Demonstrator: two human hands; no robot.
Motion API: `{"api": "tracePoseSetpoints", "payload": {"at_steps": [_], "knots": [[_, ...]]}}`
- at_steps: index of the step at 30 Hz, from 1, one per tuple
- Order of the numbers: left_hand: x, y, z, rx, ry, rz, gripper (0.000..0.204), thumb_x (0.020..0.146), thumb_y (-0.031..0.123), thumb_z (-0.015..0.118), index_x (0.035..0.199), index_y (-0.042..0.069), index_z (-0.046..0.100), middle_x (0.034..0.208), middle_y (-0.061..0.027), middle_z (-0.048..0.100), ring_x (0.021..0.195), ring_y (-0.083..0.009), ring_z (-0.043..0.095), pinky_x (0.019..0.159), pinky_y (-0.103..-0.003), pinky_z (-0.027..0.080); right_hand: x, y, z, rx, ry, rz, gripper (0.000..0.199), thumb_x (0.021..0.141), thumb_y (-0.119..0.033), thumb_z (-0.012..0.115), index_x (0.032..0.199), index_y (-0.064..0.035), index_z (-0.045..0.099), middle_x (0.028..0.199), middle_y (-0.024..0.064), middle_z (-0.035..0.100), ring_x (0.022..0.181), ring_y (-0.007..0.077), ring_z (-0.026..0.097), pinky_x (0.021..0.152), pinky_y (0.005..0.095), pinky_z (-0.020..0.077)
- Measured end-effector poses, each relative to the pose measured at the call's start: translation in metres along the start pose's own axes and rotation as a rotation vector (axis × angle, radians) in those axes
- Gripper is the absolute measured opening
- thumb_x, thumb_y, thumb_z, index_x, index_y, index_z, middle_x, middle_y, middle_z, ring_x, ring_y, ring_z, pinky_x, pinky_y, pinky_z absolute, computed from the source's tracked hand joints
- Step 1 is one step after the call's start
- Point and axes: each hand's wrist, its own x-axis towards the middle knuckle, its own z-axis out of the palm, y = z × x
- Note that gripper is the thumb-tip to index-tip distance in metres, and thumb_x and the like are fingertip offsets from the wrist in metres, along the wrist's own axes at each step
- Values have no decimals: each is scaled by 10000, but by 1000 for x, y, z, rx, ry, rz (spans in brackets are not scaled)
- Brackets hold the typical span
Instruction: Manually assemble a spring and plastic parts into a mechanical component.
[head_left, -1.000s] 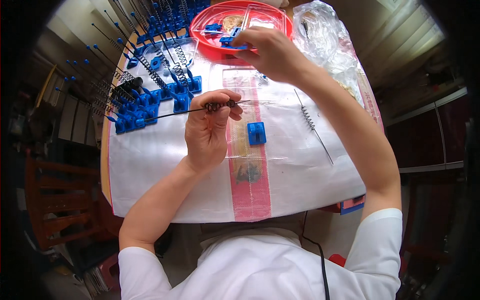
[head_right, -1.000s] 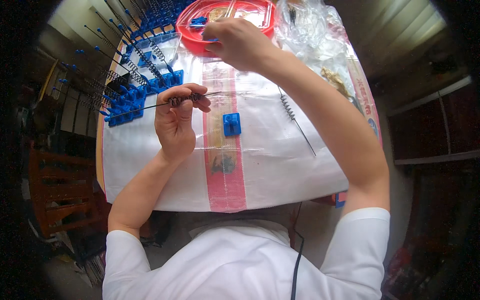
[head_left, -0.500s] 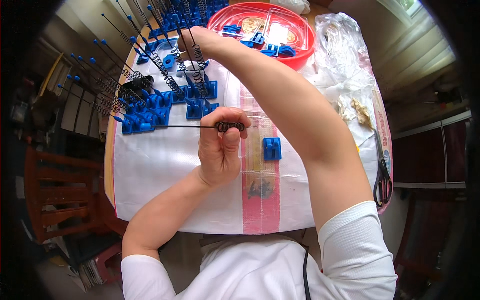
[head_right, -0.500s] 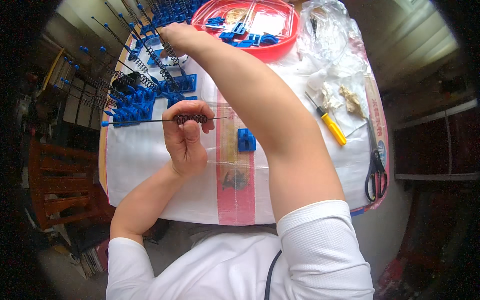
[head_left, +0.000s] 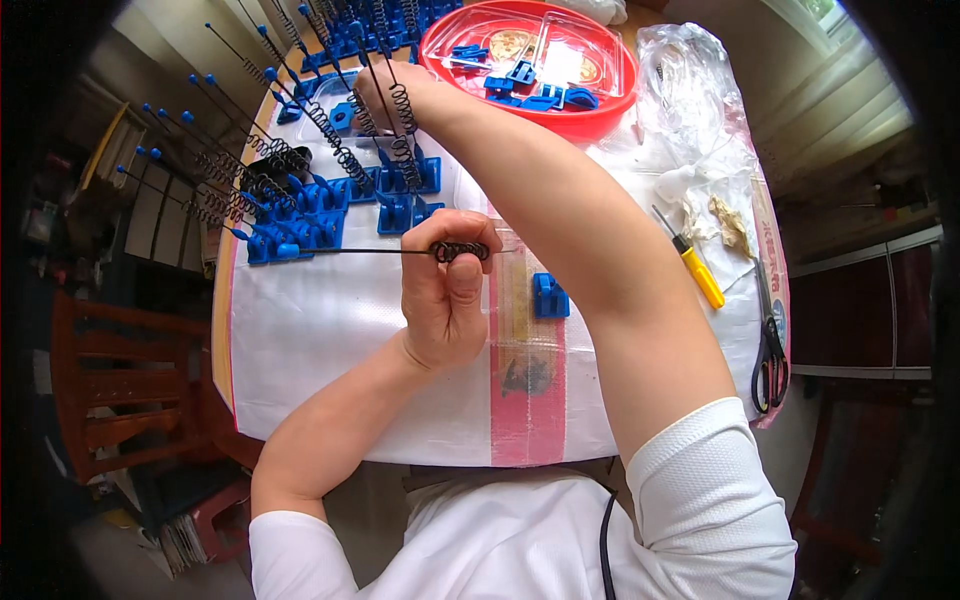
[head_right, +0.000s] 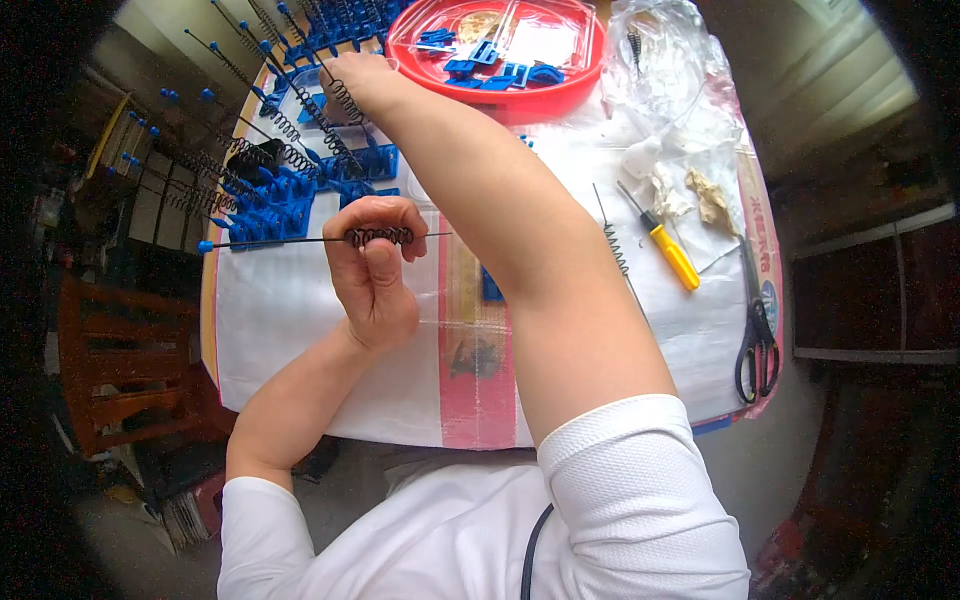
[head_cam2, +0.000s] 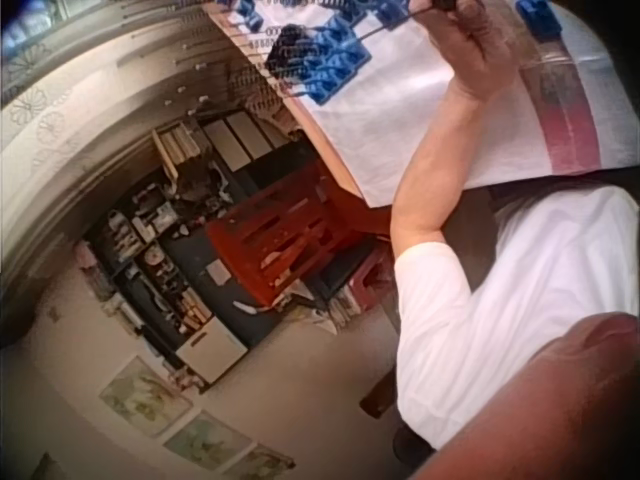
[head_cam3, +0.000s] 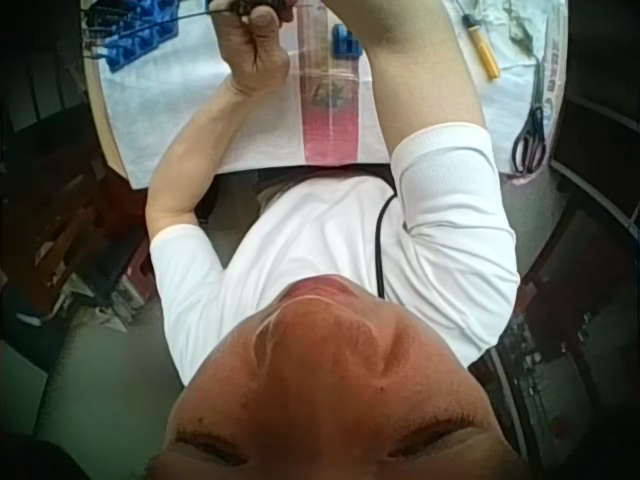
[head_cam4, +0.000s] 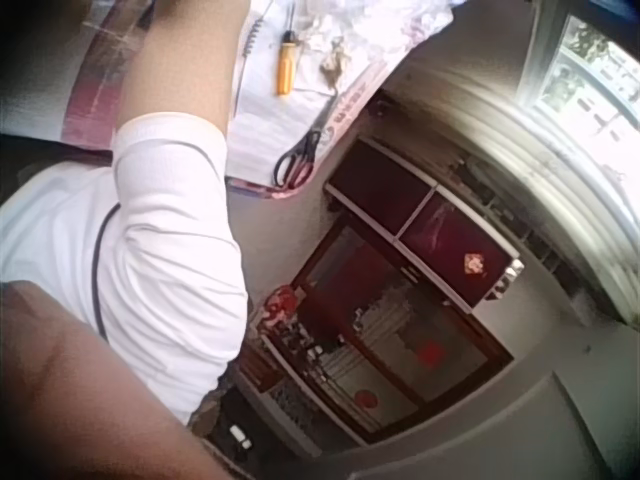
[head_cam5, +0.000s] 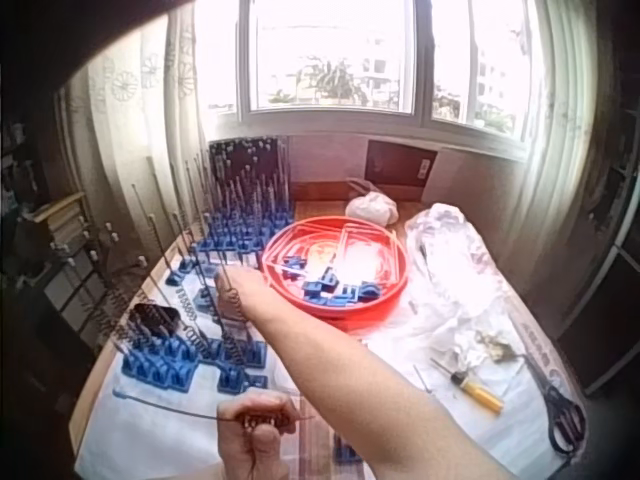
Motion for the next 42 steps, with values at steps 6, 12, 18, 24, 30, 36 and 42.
{"api": "tracePoseSetpoints", "payload": {"at_steps": [6, 12, 18, 24, 30, 36, 42], "knots": [[1, 4, -1, -11, 27, -10, 329, 1063, 361, 417, 1197, 62, 399, 917, -105, 562, 681, -104, 459, 608, -246, 408, 11, 5, 12, -53, 30, -30, 277, 728, -172, 660, 982, -99, 741, 1039, 191, 718, 982, 355, 699, 835, 442, 564], [-3, 1, -1, -21, 3, -18, 317, 1066, 349, 413, 1198, 61, 404, 929, -105, 567, 678, -101, 462, 606, -244, 409, 8, 19, 9, 0, 124, -109, 212, 738, -175, 628, 876, -98, 768, 902, 163, 731, 850, 333, 711, 794, 391, 577], [-2, 2, 2, -41, -1, 14, 314, 1068, 337, 408, 1202, 52, 403, 943, -108, 576, 688, -107, 483, 611, -246, 414, -52, 13, -62, 448, 181, 166, 233, 874, -188, 730, 983, 17, 725, 802, 129, 729, 731, 154, 707, 674, 264, 559], [1, 0, -1, -12, 5, 22, 276, 1059, 244, 458, 1238, 48, 380, 990, -107, 577, 746, -126, 522, 664, -256, 447, -145, 37, -104, 546, 446, 95, 228, 889, -197, 670, 960, 19, 695, 761, 115, 706, 648, 177, 662, 615, 325, 530], [9, 11, 3, -63, 43, 36, 312, 1026, 72, 507, 1315, 34, 394, 1074, -106, 586, 807, -128, 548, 722, -269, 481, -276, 30, -96, 803, 558, 165, 170, 919, -50, 629, 1036, 66, 669, 829, 105, 705, 717, 140, 665, 665, 269, 547], [17, 25, 0, -86, 5, -109, 207, 1033, 110, 515, 1208, 0, 531, 1073, -99, 618, 849, -136, 614, 774, -276, 515, -320, 28, -68, 995, 590, 245, 184, 940, -37, 644, 1106, 41, 657, 913, 95, 706, 795, 129, 670, 699, 261, 558], [30, 29, 5, -356, 46, -286, 205, 1034, 147, 513, 1188, 18, 555, 1108, -160, 665, 1008, -234, 677, 842, -336, 561, -322, 11, -53, 1040, 553, 175, 199, 927, -42, 659, 1113, 28, 655, 942, 92, 719, 796, 108, 668, 701, 254, 560]]}}
